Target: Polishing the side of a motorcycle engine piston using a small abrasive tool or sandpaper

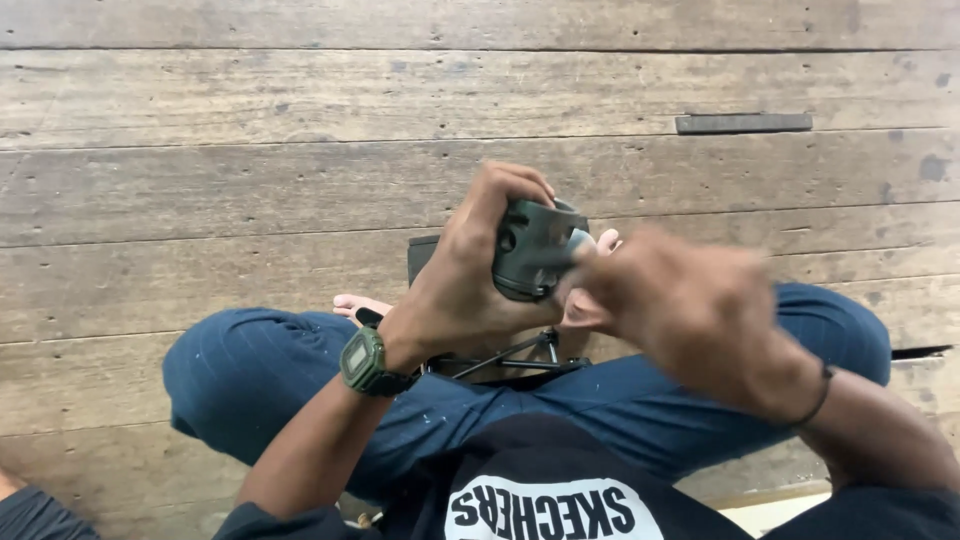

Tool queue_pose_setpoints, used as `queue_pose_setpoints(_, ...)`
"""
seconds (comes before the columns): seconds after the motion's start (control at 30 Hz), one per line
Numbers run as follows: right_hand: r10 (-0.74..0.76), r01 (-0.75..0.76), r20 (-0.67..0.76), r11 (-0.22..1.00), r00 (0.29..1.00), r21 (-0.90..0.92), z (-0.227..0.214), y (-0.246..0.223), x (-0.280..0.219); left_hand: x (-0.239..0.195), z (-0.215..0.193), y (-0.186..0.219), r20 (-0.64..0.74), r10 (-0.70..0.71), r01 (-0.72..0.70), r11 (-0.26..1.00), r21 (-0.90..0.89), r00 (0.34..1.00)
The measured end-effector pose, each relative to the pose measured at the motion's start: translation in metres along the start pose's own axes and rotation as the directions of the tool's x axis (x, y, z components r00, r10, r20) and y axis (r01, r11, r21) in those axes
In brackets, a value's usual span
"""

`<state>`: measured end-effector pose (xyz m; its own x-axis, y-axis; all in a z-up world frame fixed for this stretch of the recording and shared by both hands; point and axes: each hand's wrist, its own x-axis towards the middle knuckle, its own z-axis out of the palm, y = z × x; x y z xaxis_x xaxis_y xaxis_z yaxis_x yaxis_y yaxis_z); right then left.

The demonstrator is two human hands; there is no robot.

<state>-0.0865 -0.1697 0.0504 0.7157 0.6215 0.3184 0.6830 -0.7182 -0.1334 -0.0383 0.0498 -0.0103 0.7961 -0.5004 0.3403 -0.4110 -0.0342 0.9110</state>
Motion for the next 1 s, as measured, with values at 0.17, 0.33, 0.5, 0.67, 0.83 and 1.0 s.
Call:
queue_pose_setpoints(0.17, -0.027, 0.026, 0.027, 0.999, 0.999, 0.023, -0.004, 0.002, 0.011, -0.006, 0.003, 0.0, 0.007, -0.05, 0.05, 0.999, -0.014, 0.999)
queue_pose_setpoints(0.33, -0.126, 0.125, 0.033, 0.992, 0.992, 0.033, -0.01, 0.005, 0.027, -0.004, -0.004, 0.0, 0.029, -0.018, 0.019, 0.999, -0.043, 0.999)
queue_pose_setpoints(0.5, -0.113, 0.106, 0.112, 0.992, 0.987, 0.065, 0.001, 0.001, 0.021, -0.01, -0.004, 0.001, 0.056, -0.027, 0.031, 0.997, -0.076, 0.998)
queue_pose_setpoints(0.67, -0.142, 0.301, 0.288, 0.708, 0.947, -0.639, -0.004, 0.01, 0.021, -0.023, -0.005, 0.001, 0.038, -0.081, 0.084, 0.994, -0.074, 0.996)
queue_pose_setpoints(0.83, -0.137, 0.138, 0.14, 0.99, 0.981, 0.009, 0.012, 0.018, 0.026, -0.025, -0.007, -0.004, 0.003, -0.13, 0.13, 0.989, -0.07, 0.991)
queue_pose_setpoints(1.0, -0.215, 0.211, 0.104, 0.976, 0.971, 0.048, 0.016, 0.002, 0.034, -0.024, -0.007, -0.004, -0.074, -0.192, 0.19, 0.981, -0.029, 0.979)
